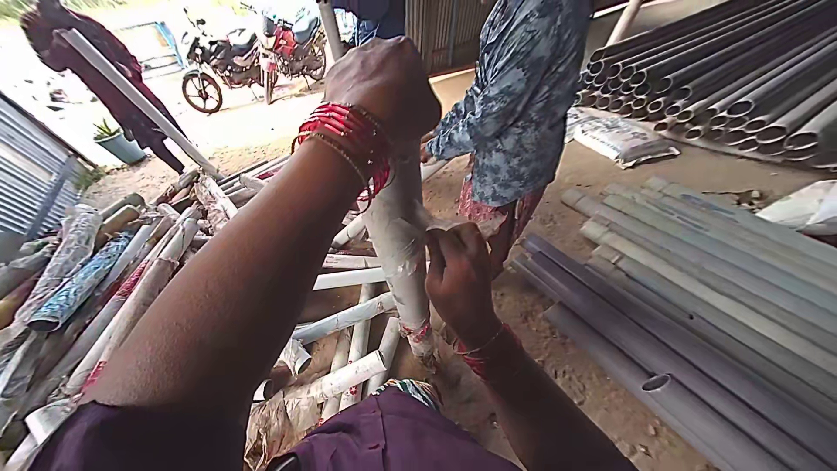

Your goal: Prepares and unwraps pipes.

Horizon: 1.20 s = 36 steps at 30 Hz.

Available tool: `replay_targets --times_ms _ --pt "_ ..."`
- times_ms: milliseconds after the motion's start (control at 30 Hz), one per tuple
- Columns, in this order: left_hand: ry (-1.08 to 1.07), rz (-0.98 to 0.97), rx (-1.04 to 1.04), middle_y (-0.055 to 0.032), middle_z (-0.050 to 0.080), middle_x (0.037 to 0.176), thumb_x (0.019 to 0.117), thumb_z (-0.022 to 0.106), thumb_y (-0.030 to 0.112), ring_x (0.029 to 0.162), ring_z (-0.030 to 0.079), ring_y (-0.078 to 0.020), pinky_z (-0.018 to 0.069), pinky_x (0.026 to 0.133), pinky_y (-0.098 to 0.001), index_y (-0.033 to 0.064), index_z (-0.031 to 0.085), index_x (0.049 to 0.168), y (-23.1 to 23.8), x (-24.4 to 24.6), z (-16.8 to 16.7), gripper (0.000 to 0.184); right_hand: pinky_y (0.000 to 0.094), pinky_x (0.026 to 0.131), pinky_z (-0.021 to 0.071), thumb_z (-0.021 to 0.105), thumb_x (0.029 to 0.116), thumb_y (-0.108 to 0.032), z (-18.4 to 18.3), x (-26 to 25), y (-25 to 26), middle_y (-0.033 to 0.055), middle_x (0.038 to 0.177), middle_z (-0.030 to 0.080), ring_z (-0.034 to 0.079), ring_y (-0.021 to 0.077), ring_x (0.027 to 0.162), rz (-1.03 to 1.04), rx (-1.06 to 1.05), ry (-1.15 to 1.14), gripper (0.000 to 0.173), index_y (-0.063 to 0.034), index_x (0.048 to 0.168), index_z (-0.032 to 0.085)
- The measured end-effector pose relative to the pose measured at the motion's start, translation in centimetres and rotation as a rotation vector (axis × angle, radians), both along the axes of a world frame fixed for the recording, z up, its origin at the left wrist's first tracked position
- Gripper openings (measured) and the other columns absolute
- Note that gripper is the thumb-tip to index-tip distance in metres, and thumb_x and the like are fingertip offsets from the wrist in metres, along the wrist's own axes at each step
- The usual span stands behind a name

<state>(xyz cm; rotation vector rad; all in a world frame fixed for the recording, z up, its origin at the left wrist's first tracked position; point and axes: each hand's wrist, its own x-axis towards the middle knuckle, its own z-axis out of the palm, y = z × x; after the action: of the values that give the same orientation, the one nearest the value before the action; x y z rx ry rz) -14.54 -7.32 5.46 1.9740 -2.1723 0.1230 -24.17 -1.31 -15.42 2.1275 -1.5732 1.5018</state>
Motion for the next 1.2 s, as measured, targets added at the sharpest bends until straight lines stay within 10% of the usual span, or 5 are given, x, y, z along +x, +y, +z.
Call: replay_targets --times_ms 467,700,900,1100,1200 --pt "0.017 -0.008 0.009 -0.0260 0.066 0.103 0.0961 0.061 0.024 0.105 0.064 -0.0432 0.0456 0.080 -0.0623 -0.0047 0.063 0.087 0.8 -0.5 0.2 0.030 0.0380 0.056 0.0573 0.057 0.0942 -0.006 -8.5 -1.1 1.6 0.0178 0.074 0.069 0.071 0.0304 0.064 -0.062 -0.032 0.203 0.021 0.0074 0.096 0.073" --pt "0.035 -0.044 0.003 -0.0268 0.065 0.099 0.0950 0.061 0.021 0.102 0.064 -0.0442 0.0457 0.077 -0.0629 -0.0048 0.061 0.080 0.9 -0.8 0.1 0.030 0.0324 0.066 0.0566 0.055 0.0976 -0.008 -2.1 -0.3 0.2 0.0152 0.078 0.068 0.069 0.0249 0.070 -0.079 -0.313 -0.005 0.021 0.0061 0.100 0.071" --pt "0.048 -0.067 0.005 -0.0256 0.066 0.098 0.0954 0.062 0.022 0.101 0.065 -0.0436 0.0464 0.077 -0.0631 -0.0037 0.062 0.079 1.4 -1.0 0.0 0.031 0.0225 0.064 0.0490 0.070 0.0934 -0.013 -1.5 -1.3 -1.4 0.0130 0.086 0.066 0.056 0.0102 0.067 0.139 -0.182 -0.316 0.038 0.0065 0.126 0.065" --pt "0.025 -0.085 0.002 -0.0243 0.067 0.097 0.0945 0.064 0.025 0.100 0.065 -0.0419 0.0465 0.076 -0.0621 -0.0027 0.064 0.082 1.8 -0.8 0.0 0.031 0.0135 0.073 0.0500 0.077 0.0888 -0.008 -1.2 -0.9 -3.4 0.0114 0.109 0.066 0.060 0.0040 0.086 0.225 -0.188 -0.469 0.020 -0.0013 0.108 0.078" --pt "0.021 -0.079 0.008 -0.0243 0.067 0.099 0.0924 0.068 0.030 0.101 0.065 -0.0424 0.0471 0.077 -0.0626 -0.0032 0.065 0.085 1.8 -0.7 0.1 0.034 0.0149 0.066 0.0523 0.071 0.0931 -0.004 -0.6 -0.5 -3.6 0.0030 0.095 0.071 0.061 -0.0011 0.073 0.344 -0.079 -0.614 0.008 -0.0008 0.100 0.075"
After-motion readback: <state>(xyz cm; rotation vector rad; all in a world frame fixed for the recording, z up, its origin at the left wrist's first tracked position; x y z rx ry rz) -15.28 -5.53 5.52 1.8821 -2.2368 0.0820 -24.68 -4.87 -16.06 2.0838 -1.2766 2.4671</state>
